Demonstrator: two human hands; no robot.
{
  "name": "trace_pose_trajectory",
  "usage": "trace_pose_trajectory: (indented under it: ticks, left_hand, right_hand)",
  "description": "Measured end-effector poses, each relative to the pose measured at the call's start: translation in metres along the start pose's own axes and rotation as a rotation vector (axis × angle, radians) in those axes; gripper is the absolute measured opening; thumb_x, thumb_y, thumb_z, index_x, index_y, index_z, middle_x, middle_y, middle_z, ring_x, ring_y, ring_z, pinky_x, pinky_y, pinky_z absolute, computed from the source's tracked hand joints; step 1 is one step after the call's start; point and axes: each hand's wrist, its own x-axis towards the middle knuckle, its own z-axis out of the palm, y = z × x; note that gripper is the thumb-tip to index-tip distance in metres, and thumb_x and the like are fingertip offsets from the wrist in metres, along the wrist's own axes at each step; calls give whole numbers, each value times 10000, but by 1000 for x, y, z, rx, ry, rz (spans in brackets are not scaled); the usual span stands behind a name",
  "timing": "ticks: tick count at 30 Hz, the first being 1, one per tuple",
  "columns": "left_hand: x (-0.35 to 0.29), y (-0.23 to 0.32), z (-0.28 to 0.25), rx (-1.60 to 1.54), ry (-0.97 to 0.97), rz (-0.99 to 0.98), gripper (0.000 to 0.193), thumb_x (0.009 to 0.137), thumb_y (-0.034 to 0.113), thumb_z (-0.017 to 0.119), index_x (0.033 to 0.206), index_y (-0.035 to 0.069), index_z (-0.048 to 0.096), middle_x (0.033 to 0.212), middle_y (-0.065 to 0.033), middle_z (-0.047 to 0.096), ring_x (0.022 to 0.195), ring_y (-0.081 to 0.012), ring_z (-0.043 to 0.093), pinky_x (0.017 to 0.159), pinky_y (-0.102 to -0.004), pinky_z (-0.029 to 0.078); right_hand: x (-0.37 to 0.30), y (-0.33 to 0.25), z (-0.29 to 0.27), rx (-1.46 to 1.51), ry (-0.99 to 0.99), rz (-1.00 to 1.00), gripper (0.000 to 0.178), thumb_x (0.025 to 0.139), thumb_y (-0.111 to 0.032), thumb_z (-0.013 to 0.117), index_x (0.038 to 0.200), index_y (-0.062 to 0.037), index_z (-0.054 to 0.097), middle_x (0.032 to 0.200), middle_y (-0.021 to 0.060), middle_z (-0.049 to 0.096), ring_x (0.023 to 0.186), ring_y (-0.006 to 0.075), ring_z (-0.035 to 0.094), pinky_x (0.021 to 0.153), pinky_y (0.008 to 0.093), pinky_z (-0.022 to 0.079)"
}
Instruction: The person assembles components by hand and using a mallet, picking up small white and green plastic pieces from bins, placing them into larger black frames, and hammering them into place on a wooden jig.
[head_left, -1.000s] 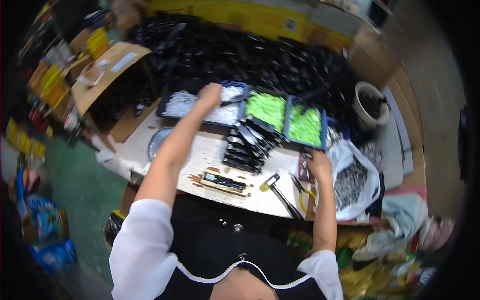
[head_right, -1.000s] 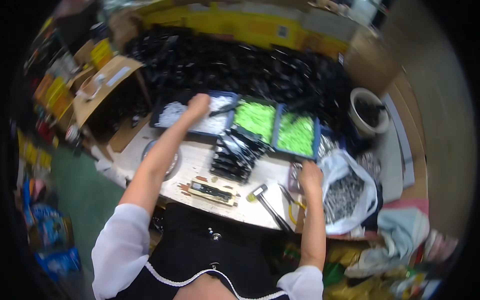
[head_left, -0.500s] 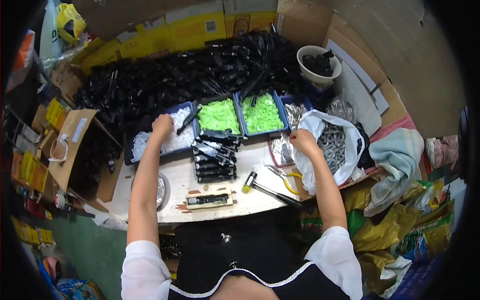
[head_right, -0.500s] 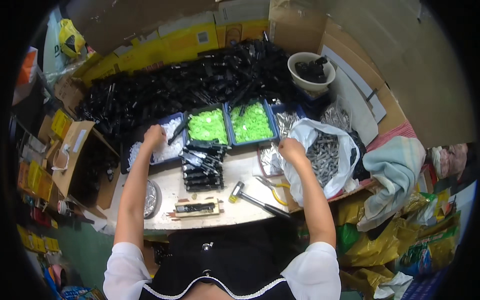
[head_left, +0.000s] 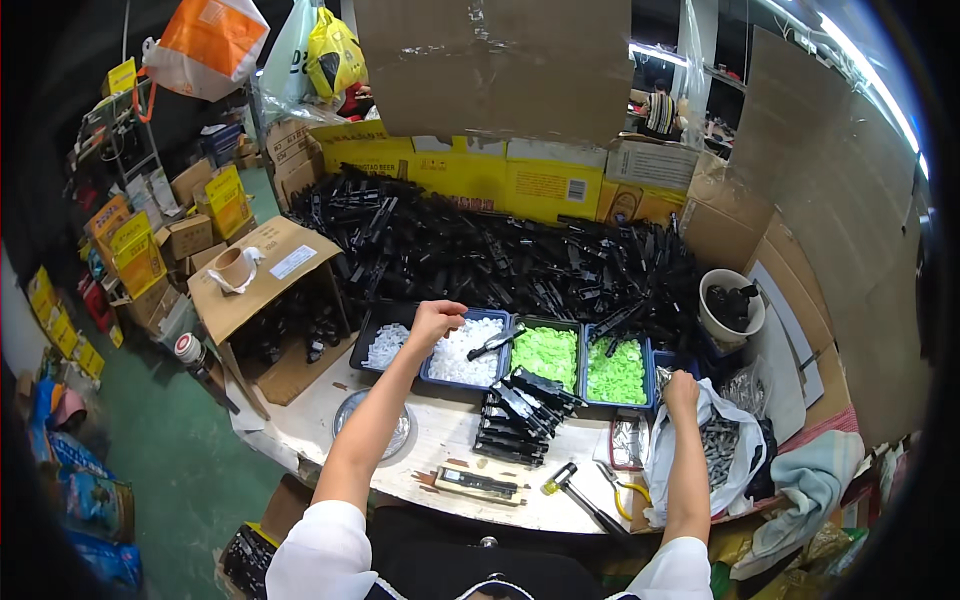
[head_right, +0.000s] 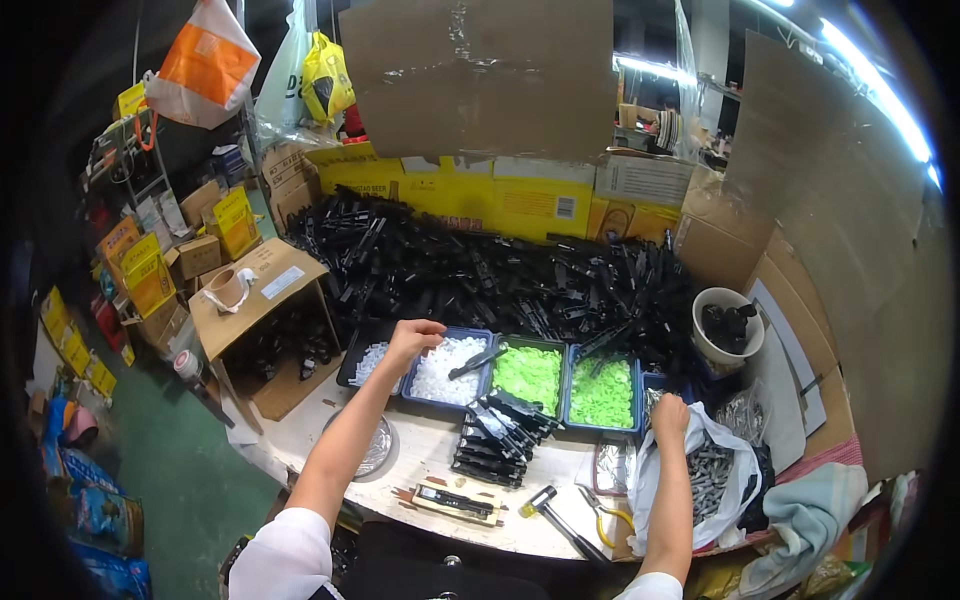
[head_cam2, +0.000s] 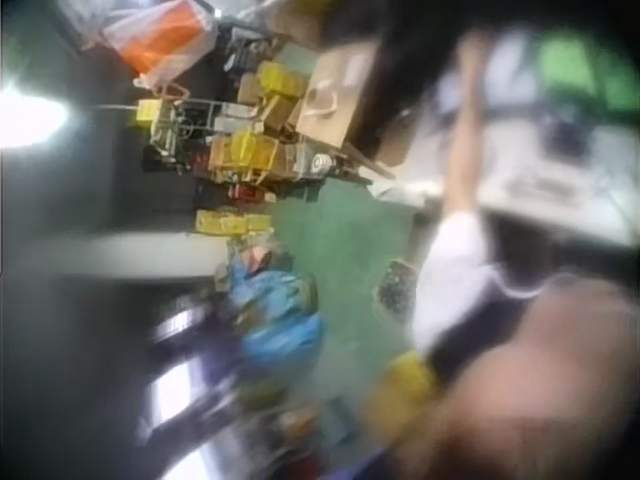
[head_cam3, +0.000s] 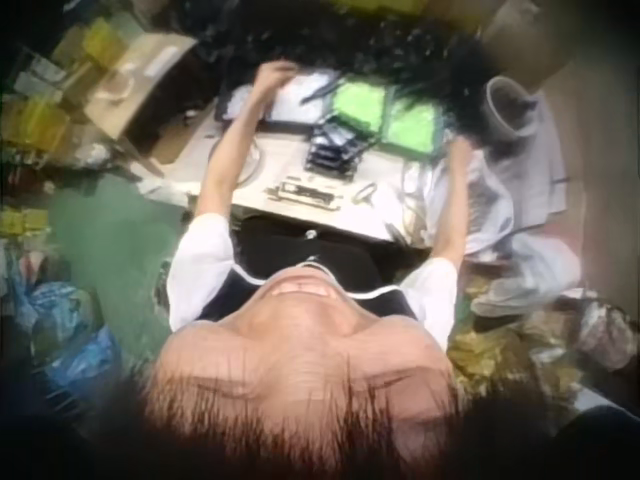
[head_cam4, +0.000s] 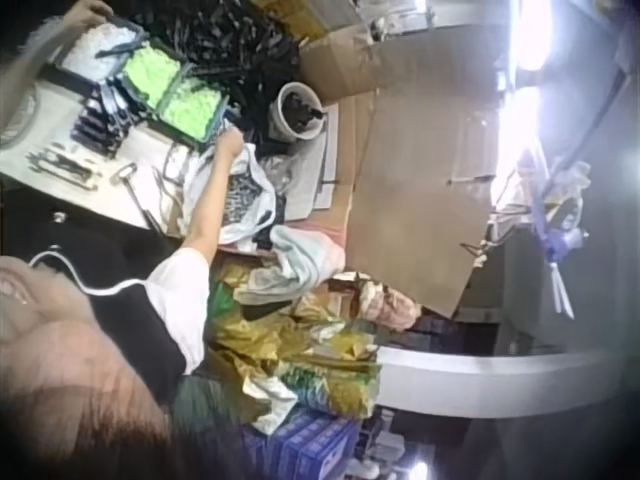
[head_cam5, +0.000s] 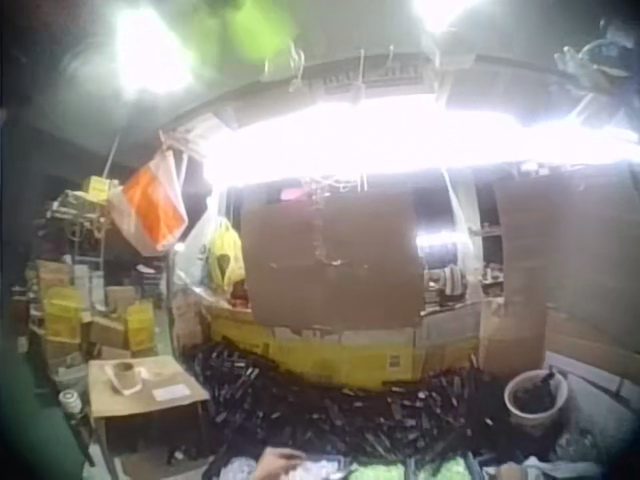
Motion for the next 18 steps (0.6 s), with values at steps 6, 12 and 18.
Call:
trace_pose_trajectory:
  ticks: [6,12,18]
  left_hand:
    - [-28,5,3,-453,84,-61,156,752,35,652,886,-42,631,741,-98,627,651,-175,610,578,-290,522]
    - [-80,-12,0,-884,130,-89,106,786,-20,591,892,-24,580,798,-110,612,739,-252,638,653,-395,553]
    - [-132,-24,1,-995,165,-221,146,806,-41,546,952,-46,562,855,-149,599,791,-295,635,695,-409,559]
  right_hand:
    - [5,13,4,73,70,-16,118,704,-55,523,736,-38,635,767,217,616,731,382,607,643,456,477]
    - [5,18,24,52,269,-232,78,704,-54,477,695,-24,549,733,199,554,720,380,554,623,466,441]
    - [-33,-4,-24,349,278,-172,106,725,-87,586,794,-36,649,740,155,597,707,334,575,639,411,449]
